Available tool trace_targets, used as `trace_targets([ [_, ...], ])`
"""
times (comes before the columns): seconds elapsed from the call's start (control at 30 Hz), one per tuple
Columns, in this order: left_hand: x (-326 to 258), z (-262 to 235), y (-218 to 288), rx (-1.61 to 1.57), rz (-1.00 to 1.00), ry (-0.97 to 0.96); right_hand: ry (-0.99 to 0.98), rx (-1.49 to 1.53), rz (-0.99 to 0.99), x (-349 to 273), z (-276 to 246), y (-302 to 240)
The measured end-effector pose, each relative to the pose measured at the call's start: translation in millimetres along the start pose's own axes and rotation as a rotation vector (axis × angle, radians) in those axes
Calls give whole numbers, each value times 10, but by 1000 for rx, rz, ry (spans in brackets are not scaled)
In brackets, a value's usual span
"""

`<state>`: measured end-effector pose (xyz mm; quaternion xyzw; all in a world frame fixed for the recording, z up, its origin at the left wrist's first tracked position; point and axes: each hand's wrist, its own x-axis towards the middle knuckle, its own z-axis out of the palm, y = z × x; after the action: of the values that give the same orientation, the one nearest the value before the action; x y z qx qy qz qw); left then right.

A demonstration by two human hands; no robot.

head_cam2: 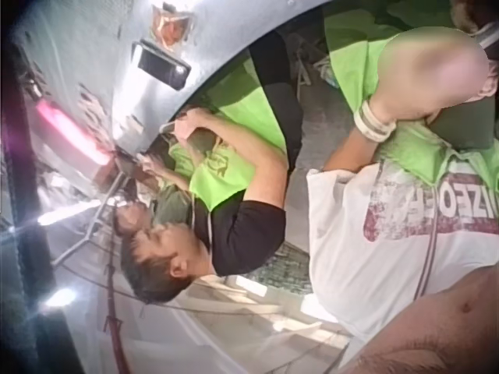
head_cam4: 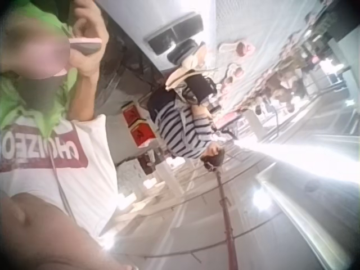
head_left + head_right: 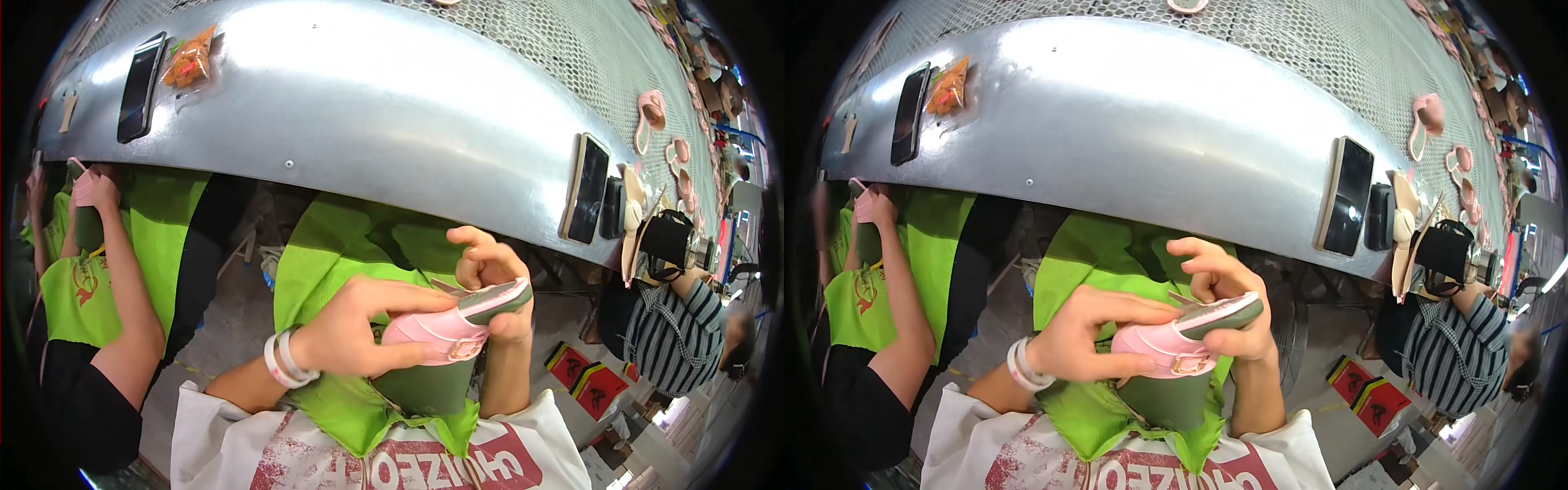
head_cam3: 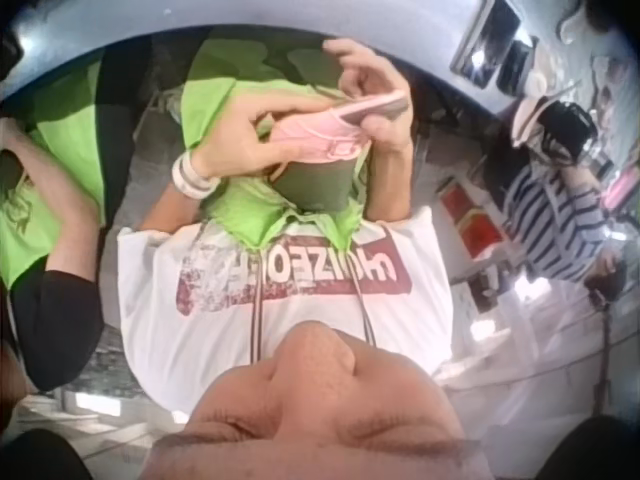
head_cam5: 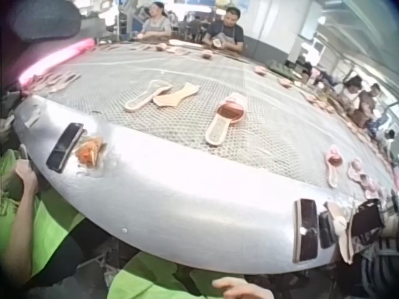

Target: The person assembles pink slide sandals by hand on a factory assembly line. They pick up a pink upper and a green shoe last, press the upper onto the last, and then remove the finished slipper to place it on the conveyor belt. The process is repeated for multiple units throughout the clip.

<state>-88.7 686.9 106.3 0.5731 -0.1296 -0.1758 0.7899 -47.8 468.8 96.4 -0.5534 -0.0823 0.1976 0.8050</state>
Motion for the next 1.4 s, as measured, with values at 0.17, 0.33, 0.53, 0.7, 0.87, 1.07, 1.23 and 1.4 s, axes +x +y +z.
trace_targets([
  [0.17, -373, -73, -407, -678, -306, 105, -245, 52, -70, 9, -223, 131],
  [0.33, -629, 172, -366, -489, -380, 140, -72, 160, -32, -156, -292, 167],
  [0.53, -476, 386, -287, -151, -308, 324, -57, 161, -53, -216, -377, 228],
  [0.7, -451, 422, -330, -70, -350, 352, -71, 227, -118, -234, -449, 357],
  [0.87, -390, 456, -364, -114, -375, 330, -27, 376, -191, -291, -466, 509],
  [1.07, -201, 310, -878, -730, -660, -156, -70, 552, -294, -265, -369, 603],
  [1.23, -244, 455, -867, -669, -453, -78, -159, 574, -321, -220, -362, 486],
  [1.4, -340, 316, -199, -440, -627, 259, -29, 113, -207, -140, -195, 70],
])
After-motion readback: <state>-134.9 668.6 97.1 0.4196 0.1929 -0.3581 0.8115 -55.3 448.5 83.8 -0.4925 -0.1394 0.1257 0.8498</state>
